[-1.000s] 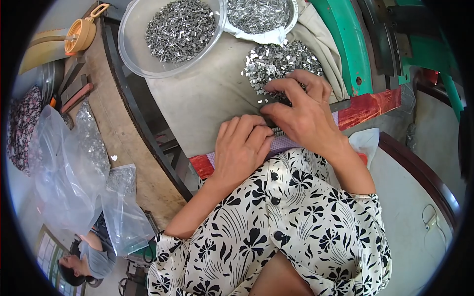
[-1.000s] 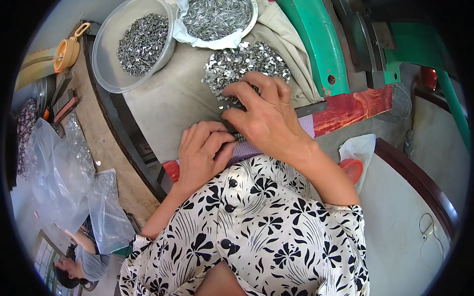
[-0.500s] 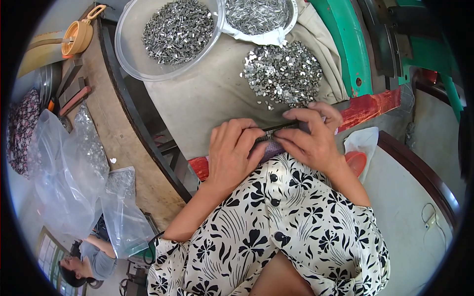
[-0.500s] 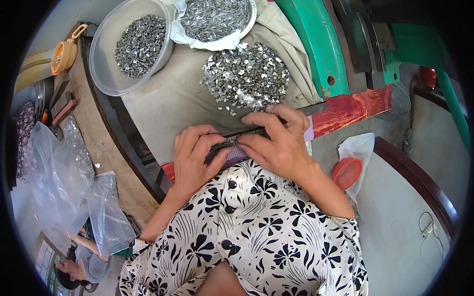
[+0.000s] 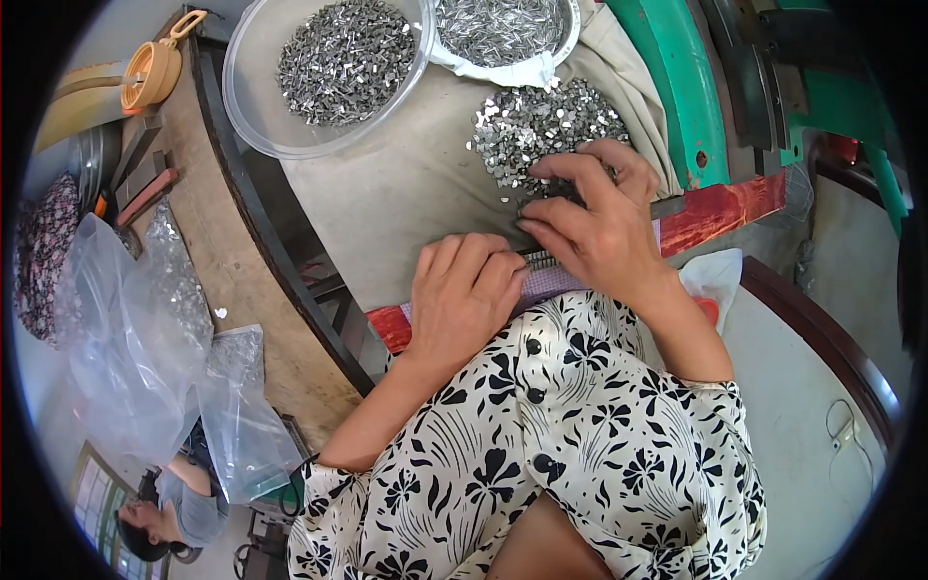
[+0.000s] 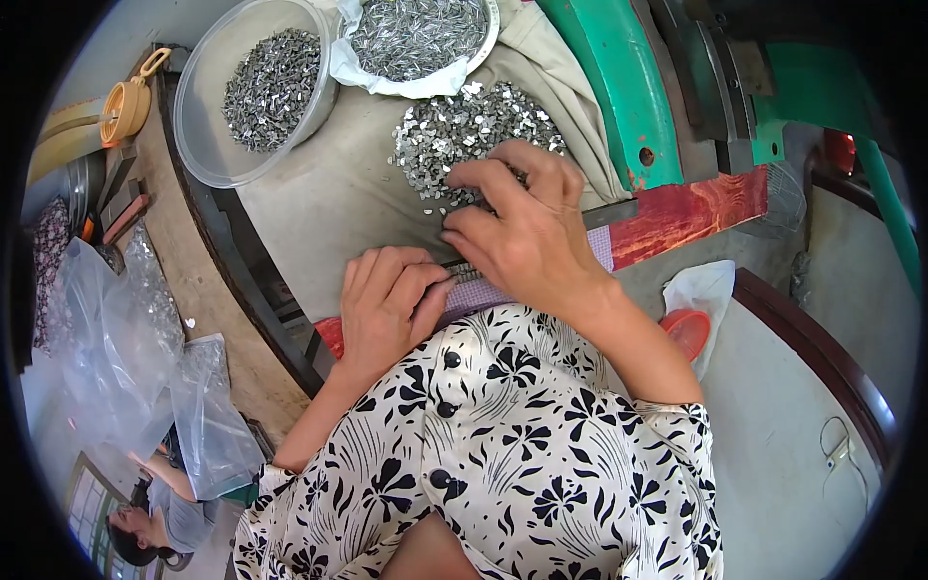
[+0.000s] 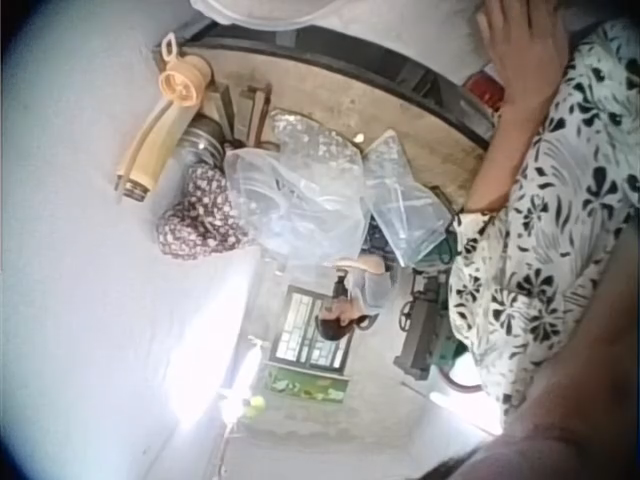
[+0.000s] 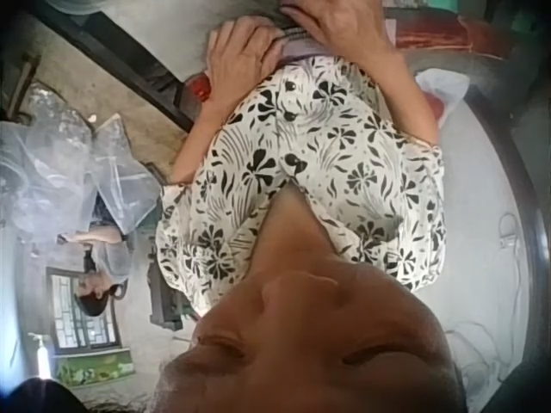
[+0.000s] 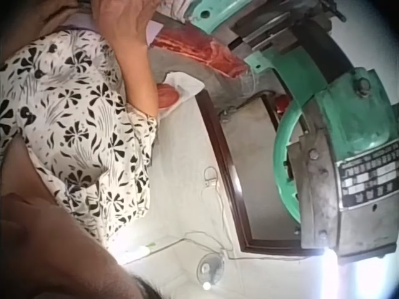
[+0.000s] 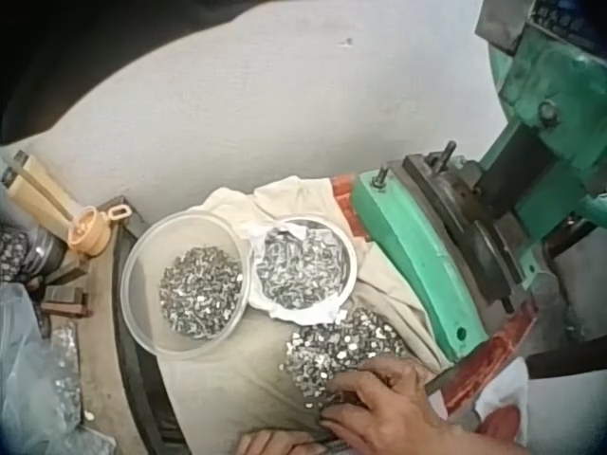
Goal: Placing small metal components into a specialized metal strip for assembly at a workstation.
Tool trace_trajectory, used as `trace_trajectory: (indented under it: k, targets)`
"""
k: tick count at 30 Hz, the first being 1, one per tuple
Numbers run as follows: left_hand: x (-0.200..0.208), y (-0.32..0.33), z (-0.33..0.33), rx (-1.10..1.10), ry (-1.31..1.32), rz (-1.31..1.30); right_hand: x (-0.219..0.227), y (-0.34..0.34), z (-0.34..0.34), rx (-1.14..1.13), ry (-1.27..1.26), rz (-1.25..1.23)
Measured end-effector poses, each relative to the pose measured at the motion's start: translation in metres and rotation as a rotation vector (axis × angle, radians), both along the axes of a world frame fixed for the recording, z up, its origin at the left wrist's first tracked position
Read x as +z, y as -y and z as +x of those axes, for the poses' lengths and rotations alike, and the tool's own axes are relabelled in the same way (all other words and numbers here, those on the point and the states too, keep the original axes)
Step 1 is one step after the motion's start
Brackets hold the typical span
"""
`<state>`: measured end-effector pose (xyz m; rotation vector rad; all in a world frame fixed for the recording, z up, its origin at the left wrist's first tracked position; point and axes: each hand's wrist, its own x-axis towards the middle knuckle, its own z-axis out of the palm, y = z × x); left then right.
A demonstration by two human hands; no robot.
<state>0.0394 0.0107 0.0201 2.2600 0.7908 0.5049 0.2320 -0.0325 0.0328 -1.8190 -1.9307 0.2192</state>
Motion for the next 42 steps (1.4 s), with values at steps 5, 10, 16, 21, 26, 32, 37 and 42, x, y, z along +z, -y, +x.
trace_trajectory:
  k: [5,10,16,21,26,32,37,42]
  targets:
    - [0.001,0.001,-0.004,0.009,-0.025,0.019,0.005,-0.002,-0.006,-0.040,0.007,-0.025]
    - [0.001,0.000,-0.005,-0.015,-0.023,0.006,0.000,-0.001,-0.006,-0.061,-0.056,-0.029]
    - [0.001,-0.001,-0.005,-0.008,-0.012,-0.018,0.008,0.022,0.005,-0.026,-0.066,0.029]
    - [0.001,-0.003,-0.005,-0.014,0.007,-0.033,0.003,0.046,0.004,0.024,-0.068,-0.079]
    - [0.005,-0.009,-0.007,0.057,0.046,-0.147,0.004,0.034,0.009,-0.074,-0.085,-0.007]
    - [0.003,-0.023,-0.003,0.144,0.090,-0.142,0.002,0.009,0.005,-0.076,-0.039,0.006]
    - [0.002,-0.033,0.009,0.198,0.094,-0.113,0.000,0.002,-0.001,-0.056,-0.014,-0.033]
    - [0.002,-0.038,0.019,0.193,0.018,-0.093,0.000,0.005,0.000,-0.019,0.005,-0.028]
